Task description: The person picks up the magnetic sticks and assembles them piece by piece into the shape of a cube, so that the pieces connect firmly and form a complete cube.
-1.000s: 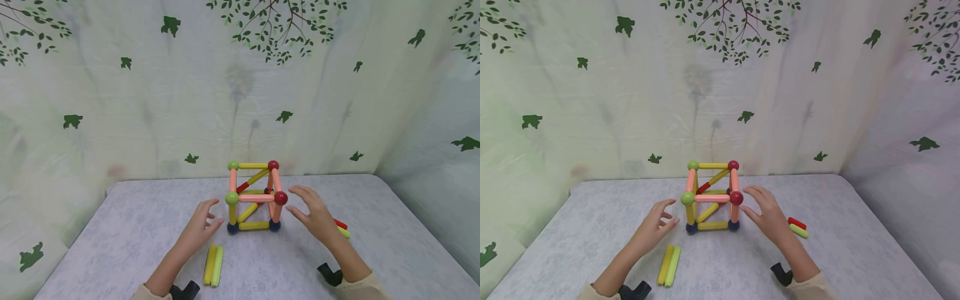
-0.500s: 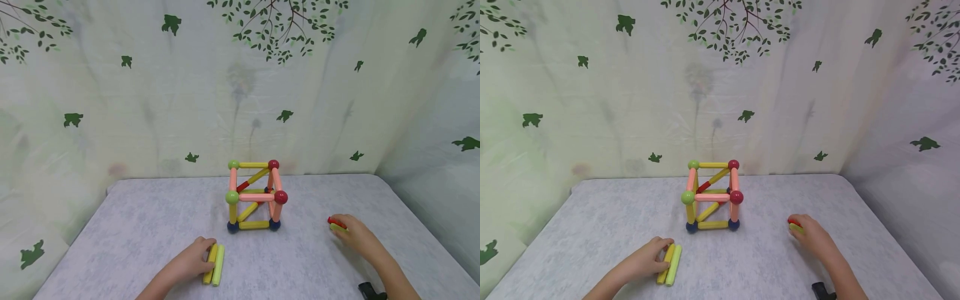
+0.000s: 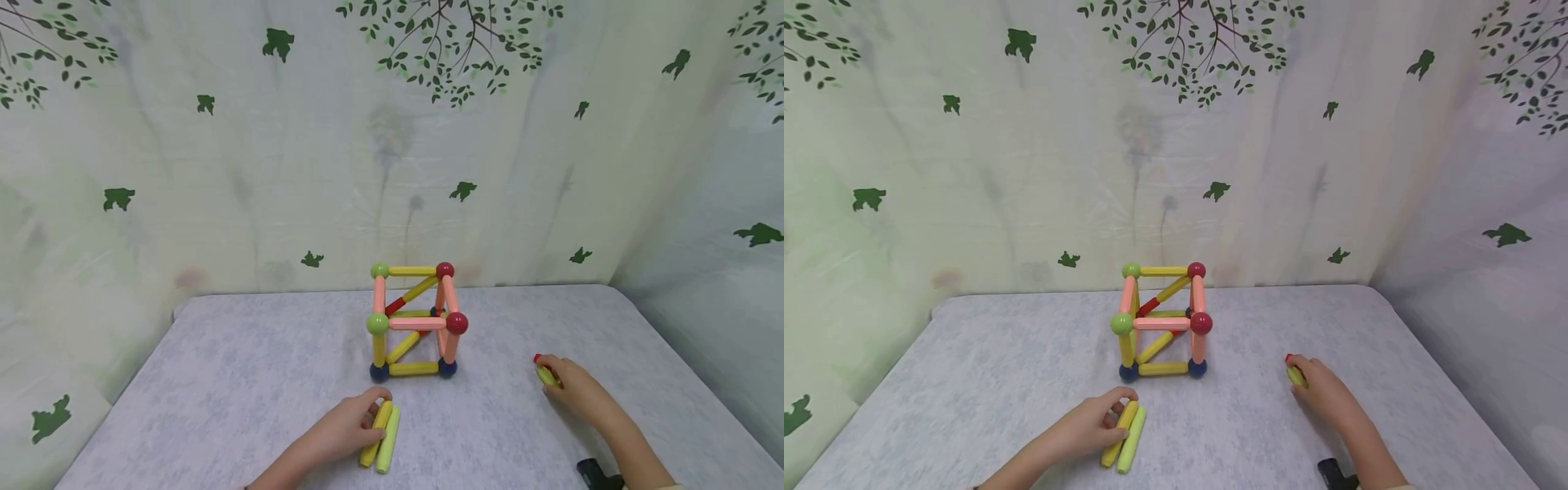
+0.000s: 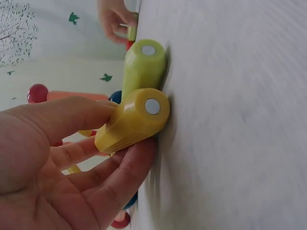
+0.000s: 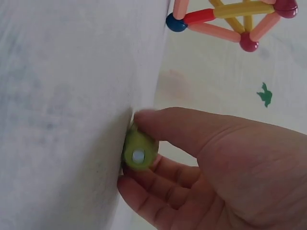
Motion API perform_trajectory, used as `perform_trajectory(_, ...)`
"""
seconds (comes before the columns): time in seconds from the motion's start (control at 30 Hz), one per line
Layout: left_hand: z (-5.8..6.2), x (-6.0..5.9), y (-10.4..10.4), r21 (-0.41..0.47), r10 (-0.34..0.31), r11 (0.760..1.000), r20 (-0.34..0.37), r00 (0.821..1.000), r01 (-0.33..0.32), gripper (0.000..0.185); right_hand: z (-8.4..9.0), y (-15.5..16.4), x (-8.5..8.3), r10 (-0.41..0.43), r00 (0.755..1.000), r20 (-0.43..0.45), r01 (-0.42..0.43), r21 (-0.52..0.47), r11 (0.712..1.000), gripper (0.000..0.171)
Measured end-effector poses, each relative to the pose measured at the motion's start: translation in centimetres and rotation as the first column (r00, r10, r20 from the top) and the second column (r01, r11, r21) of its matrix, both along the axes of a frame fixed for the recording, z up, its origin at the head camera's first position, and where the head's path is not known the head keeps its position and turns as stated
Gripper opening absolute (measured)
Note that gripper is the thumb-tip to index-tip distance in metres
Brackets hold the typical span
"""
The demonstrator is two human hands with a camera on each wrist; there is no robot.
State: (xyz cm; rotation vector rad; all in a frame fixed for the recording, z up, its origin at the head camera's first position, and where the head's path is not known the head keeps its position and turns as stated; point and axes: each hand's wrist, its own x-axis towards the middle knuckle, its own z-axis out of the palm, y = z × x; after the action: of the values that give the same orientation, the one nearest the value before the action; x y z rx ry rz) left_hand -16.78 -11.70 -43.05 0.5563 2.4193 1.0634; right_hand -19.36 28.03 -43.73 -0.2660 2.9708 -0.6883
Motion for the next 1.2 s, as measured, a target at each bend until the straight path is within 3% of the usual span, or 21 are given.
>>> perform_trajectory(0.13,0.3,-0.2,1.1,0.004,0.025,1.000,0.009,1.000,-0.025,0.038,0.2,-0.5,0.4,0.046,0.997,-0.064,-0.047,-0.014,0.999,0.041)
perform_trajectory(0.2,0.6,-0.3,1.5,0.017,0.039,0.999,-0.004,0.999,-0.039,0.036,0.6,-1.0,0.5,0.055,0.994,-0.099,-0.059,-0.033,0.998,0.035)
perform_trajectory(0.27,1.0,-0.3,1.6,0.052,0.053,0.997,-0.043,0.998,-0.051,0.035,1.2,-2.0,0.7,0.061,0.991,-0.120,-0.070,-0.070,0.995,0.027)
perform_trajectory(0.37,1.7,-0.3,1.6,0.163,0.073,0.986,-0.164,0.984,-0.046,0.039,2.1,-4.0,0.8,0.079,0.985,-0.153,-0.099,-0.127,0.987,0.028)
perform_trajectory(0.47,2.6,-0.2,1.8,0.328,0.132,0.944,-0.281,0.951,-0.034,0.044,2.9,-6.4,1.1,0.117,0.964,-0.239,-0.160,-0.171,0.972,0.032)
perform_trajectory(0.63,4.1,0.0,2.4,0.533,0.271,0.846,-0.380,0.884,-0.030,0.042,3.3,-10.4,1.1,0.201,0.890,-0.409,-0.294,-0.176,0.940,0.031)
perform_trajectory(0.7,4.9,0.2,2.8,0.576,0.307,0.817,-0.428,0.850,-0.005,0.040,3.1,-11.8,0.9,0.228,0.865,-0.447,-0.328,-0.161,0.931,0.033)
perform_trajectory(0.77,5.6,0.3,3.2,0.601,0.332,0.799,-0.474,0.815,0.025,0.037,2.7,-13.0,0.4,0.250,0.854,-0.455,-0.351,-0.151,0.924,0.034)
perform_trajectory(0.87,6.3,0.4,3.6,0.622,0.347,0.781,-0.512,0.786,0.060,0.034,2.1,-14.2,-0.2,0.282,0.845,-0.454,-0.363,-0.100,0.926,0.031)
perform_trajectory(1.03,5.6,0.2,3.9,0.619,0.355,0.785,-0.475,0.805,0.019,0.030,1.4,-15.2,-0.8,0.303,0.838,-0.454,-0.335,0.012,0.942,0.027)
perform_trajectory(1.2,4.9,0.1,4.1,0.596,0.345,0.803,-0.452,0.822,-0.009,0.028,1.2,-15.6,-0.9,0.292,0.862,-0.414,-0.320,0.002,0.947,0.027)
